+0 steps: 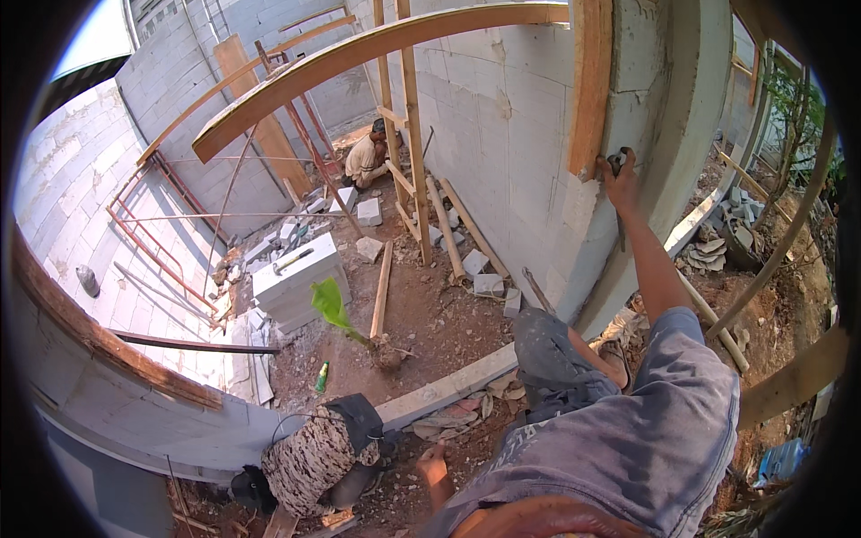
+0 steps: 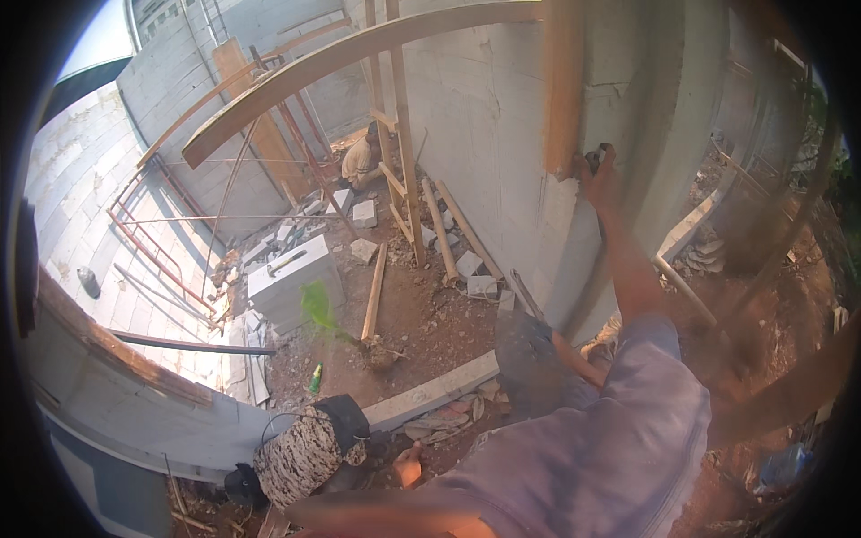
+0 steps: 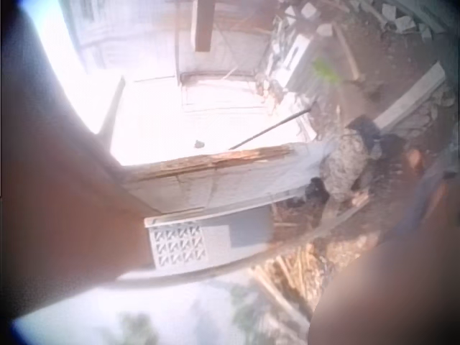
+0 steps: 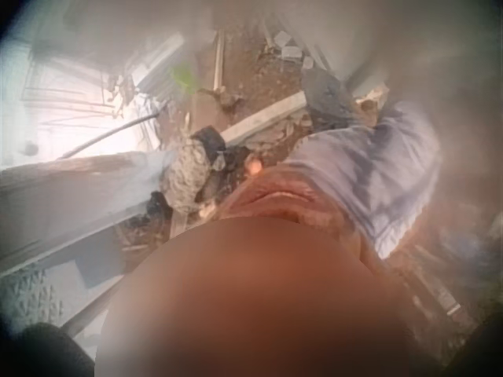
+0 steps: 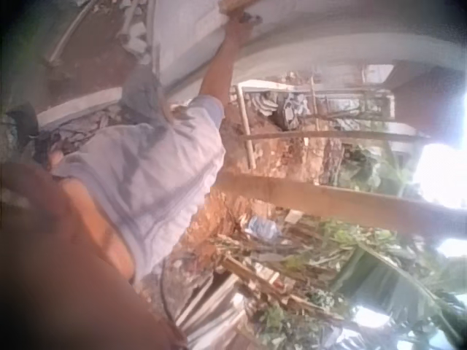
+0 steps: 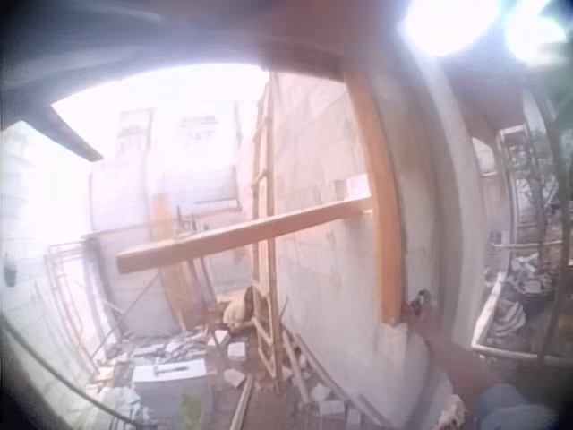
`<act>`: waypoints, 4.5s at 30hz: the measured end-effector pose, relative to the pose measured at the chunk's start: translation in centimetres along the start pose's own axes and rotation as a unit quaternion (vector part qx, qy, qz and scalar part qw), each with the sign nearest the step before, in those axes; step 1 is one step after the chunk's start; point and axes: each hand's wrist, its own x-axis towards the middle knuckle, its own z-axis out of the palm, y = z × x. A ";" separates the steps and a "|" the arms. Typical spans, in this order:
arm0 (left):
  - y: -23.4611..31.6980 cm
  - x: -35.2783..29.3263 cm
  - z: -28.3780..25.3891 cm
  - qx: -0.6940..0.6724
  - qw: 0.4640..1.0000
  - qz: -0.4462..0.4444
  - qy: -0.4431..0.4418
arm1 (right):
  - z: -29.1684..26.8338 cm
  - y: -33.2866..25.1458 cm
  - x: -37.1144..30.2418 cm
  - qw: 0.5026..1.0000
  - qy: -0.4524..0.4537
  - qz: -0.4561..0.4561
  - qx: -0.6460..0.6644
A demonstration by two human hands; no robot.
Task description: The person assembles a bamboo scaffolding frame by positioning a horizontal bamboo pole against a vertical pole and securing it with wire using pliers. They then move to another location and tie a metal rod to a vertical rebar using wire.
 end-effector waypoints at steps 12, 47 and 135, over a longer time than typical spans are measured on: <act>-4.7 -3.8 -3.7 -0.016 0.995 -0.051 0.080 | -2.4 -1.1 -1.1 0.999 -0.035 0.007 -0.023; -3.7 -6.2 1.1 -0.313 0.905 -0.011 0.287 | 8.9 -15.4 -35.0 0.498 -0.720 0.326 0.357; 6.2 -12.6 -0.4 -0.699 0.108 -0.016 0.707 | 1.8 -52.1 -54.2 -0.298 -0.717 -0.617 0.129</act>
